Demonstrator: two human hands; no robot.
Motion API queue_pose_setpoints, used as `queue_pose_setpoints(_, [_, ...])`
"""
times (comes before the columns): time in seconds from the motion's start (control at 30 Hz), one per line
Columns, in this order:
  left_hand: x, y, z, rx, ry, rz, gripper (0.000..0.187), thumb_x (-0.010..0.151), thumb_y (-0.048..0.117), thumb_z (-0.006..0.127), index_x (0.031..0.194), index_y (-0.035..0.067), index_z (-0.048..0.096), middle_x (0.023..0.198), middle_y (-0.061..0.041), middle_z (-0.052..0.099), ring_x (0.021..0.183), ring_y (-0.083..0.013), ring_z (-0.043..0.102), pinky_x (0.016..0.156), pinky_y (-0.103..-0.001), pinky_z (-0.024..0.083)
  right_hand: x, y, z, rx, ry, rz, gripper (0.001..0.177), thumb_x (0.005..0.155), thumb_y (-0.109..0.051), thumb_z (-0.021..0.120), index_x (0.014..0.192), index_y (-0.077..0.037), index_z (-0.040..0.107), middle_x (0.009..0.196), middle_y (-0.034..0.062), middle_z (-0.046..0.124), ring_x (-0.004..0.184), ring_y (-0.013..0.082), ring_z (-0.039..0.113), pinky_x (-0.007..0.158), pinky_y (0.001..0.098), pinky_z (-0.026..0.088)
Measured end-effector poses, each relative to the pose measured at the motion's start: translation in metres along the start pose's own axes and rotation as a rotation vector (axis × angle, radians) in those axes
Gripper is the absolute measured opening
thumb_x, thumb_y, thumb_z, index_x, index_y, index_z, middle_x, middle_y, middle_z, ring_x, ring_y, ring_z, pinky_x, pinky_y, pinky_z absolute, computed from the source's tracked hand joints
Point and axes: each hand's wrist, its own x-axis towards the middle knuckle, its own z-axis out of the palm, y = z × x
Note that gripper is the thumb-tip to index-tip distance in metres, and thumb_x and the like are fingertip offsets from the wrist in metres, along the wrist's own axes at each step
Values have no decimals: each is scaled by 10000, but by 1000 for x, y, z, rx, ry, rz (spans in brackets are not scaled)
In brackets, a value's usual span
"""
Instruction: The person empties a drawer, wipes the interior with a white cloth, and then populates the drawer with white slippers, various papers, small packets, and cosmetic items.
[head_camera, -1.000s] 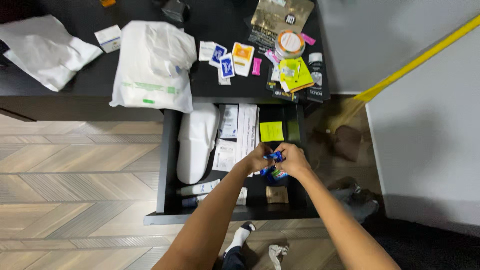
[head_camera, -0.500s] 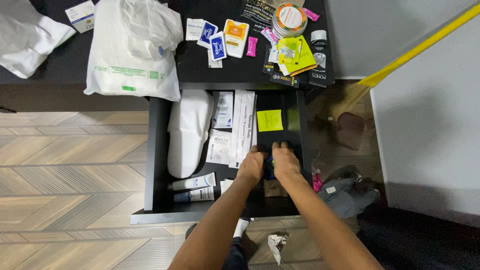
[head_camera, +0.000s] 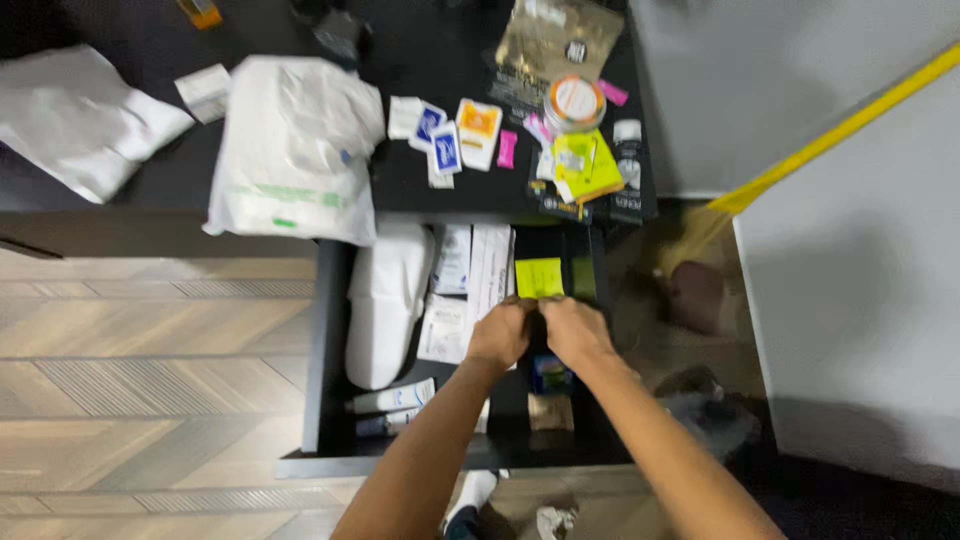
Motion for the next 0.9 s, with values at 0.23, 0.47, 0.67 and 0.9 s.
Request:
queue_pose_setpoints(0.23, [46,80,-157,78,396,89,178,961,245,555,1065,128,638,1075,-114,716,969,-392,677,792,-523,535,48,-26,-157,256,485,110,145,907,-283,675,967,-176,752,895,105,775,785,343,745,726,480,592])
queue_pose_setpoints(0.47, [147,94,-240,3,396,-49,246,979,291,574,1146,131,658,1155,-162,734,1082,-371,688,918,-480,540,133,9,-226,513,684,166,147,885,-213,723,968,-95,746,919,121,771,859,293,757,777,442,586])
queue_pose_setpoints(0.67, [191,41,-155,-32,147,-80,294,893,245,634,1142,115,720,1168,-210,713,1137,-366,675,983,-434,535,145,21,-197,175,342,439,559,698,-378,942,1117,-125,672,1181,124,666,1114,331,639,875,478,525])
queue_pose_setpoints(0.9, [197,11,-73,-80,178,86,312,839,134,620,1113,64,751,1088,-229,734,1070,-385,698,940,-434,551,145,28,-155,353,294,536,685,621,-252,979,1191,-139,618,1198,117,681,1103,330,672,904,459,549])
